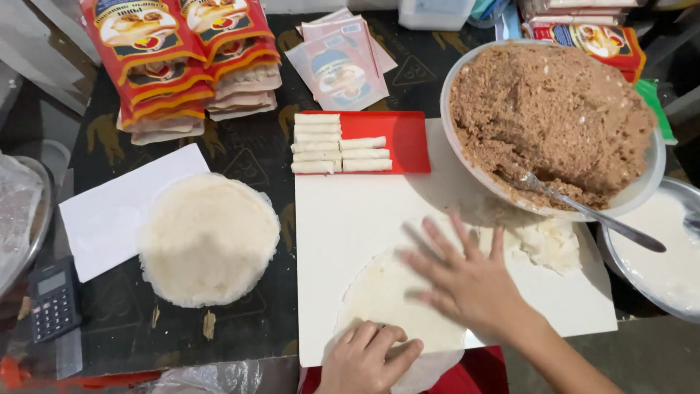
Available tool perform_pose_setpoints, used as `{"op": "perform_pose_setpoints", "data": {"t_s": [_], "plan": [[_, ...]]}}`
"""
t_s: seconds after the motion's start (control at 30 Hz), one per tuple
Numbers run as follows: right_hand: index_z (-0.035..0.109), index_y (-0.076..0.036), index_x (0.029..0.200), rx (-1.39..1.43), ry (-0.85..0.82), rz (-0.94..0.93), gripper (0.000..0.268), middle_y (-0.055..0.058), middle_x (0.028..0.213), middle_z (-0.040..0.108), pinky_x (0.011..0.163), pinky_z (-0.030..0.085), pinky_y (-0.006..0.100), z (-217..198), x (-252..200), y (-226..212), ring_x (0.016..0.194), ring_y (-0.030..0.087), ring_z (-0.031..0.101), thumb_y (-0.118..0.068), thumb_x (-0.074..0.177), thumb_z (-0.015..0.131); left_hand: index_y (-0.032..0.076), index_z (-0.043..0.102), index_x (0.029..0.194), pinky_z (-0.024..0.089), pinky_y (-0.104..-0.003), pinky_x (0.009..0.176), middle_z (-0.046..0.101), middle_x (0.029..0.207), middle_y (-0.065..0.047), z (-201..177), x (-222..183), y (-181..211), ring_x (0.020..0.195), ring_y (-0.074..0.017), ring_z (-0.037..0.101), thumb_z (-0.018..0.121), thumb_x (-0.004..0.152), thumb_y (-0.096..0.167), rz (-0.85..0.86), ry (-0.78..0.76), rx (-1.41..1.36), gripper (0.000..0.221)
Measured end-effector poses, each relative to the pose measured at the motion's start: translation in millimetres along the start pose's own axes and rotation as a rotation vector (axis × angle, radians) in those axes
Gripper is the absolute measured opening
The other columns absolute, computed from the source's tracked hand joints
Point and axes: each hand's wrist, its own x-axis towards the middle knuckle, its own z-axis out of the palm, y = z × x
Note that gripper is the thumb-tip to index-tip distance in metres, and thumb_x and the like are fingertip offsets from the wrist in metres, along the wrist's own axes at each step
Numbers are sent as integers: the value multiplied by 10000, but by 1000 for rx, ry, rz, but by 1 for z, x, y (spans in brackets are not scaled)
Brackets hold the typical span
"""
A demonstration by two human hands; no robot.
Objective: Preparing spring rolls by placing meat filling on wrappers and rolling them up at a fast pace.
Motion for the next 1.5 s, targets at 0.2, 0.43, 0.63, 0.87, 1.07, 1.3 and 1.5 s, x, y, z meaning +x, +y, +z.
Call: {"op": "perform_pose_setpoints", "data": {"t_s": [0.2,0.43,0.63,0.87,1.07,1.3,1.5], "plan": [[70,-454,1738,-145,195,-91,688,-50,1846,-103,1157,-52,740,5,-24,14,1655,325,-160,-755,1119,57,245,773,1138,524,-310,653,709,977,-10,0,-8,-1,827,-193,634,874,972,158,-11,-71,-45,213],[129,-475,1731,-151,197,-168,737,-75,1836,40,1117,133,789,17,-26,11,1676,306,-13,-780,1059,149,230,751,1181,525,-338,676,691,1030,-35,1,-15,0,863,-226,616,757,846,11,-54,-195,-135,400],[173,-459,1739,-184,330,-310,790,-32,1876,54,1084,230,800,16,-25,-19,1700,360,63,-800,1029,224,255,760,1125,501,-314,634,679,1016,12,-8,6,-1,806,-195,598,709,985,203,-43,-82,-67,157],[668,-236,1322,-105,624,105,637,77,1576,643,1214,354,709,-35,-66,23,1564,341,493,-578,826,873,301,762,1153,549,-304,617,682,978,31,-4,-7,5,776,-199,602,785,958,164,-103,-196,-71,239],[539,-327,1601,-485,246,404,712,77,1529,654,947,555,475,-58,-80,102,1070,317,753,-184,905,585,216,744,1335,599,-339,654,729,1059,-25,4,-27,-5,844,-232,663,761,1024,232,33,-290,-56,312],[679,-317,1506,-818,263,326,473,-74,966,657,777,517,302,-97,-104,121,845,156,700,-311,1041,595,241,771,1243,576,-322,616,731,1031,6,8,-21,-1,801,-204,650,781,982,184,1,-232,-3,267],[467,-317,1618,-292,-148,465,915,5,1185,671,883,650,446,-94,-117,137,1117,276,770,-127,739,630,223,822,1001,571,-303,586,761,948,25,5,-9,5,722,-165,642,842,923,133,-28,-96,-16,121]]}}
